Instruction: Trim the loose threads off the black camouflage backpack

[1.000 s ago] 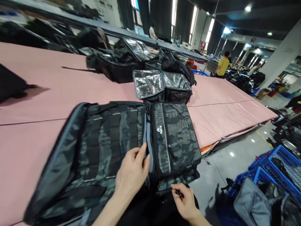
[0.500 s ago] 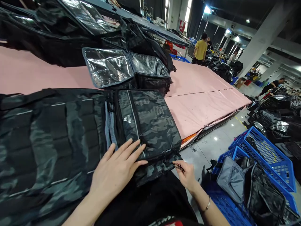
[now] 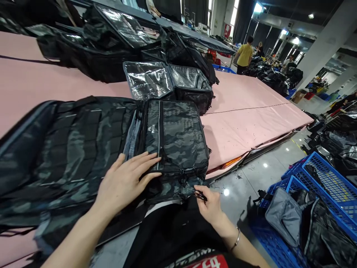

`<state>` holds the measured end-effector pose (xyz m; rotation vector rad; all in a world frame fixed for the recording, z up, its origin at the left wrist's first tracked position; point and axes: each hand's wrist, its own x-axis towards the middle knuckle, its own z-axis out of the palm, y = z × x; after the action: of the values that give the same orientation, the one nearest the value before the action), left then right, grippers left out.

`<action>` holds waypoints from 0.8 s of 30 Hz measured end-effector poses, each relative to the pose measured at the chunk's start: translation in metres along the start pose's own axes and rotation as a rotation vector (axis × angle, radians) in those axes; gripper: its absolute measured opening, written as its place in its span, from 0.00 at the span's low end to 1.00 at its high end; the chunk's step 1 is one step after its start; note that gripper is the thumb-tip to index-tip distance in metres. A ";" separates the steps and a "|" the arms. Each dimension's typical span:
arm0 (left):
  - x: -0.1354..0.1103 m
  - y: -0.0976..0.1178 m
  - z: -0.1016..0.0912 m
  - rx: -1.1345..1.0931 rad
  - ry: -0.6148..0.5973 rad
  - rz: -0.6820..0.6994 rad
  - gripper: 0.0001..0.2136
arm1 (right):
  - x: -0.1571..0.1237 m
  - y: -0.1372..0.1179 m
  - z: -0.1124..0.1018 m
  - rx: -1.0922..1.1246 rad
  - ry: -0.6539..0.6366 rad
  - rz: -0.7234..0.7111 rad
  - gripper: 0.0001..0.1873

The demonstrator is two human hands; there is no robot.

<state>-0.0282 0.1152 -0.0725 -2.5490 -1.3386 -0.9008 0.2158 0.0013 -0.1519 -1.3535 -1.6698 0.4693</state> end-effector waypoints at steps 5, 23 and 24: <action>-0.027 0.050 -0.001 0.015 0.252 -0.107 0.11 | -0.009 0.004 0.000 0.058 0.034 0.039 0.17; -0.068 0.090 0.026 -0.349 0.189 -0.431 0.12 | -0.011 0.002 -0.003 0.129 0.016 0.081 0.16; -0.071 0.089 0.024 -0.348 0.188 -0.410 0.12 | -0.011 0.002 -0.003 0.131 0.016 0.082 0.16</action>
<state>0.0219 0.0207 -0.1173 -2.3672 -1.8146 -1.5258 0.2195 -0.0088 -0.1566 -1.3290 -1.5477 0.6032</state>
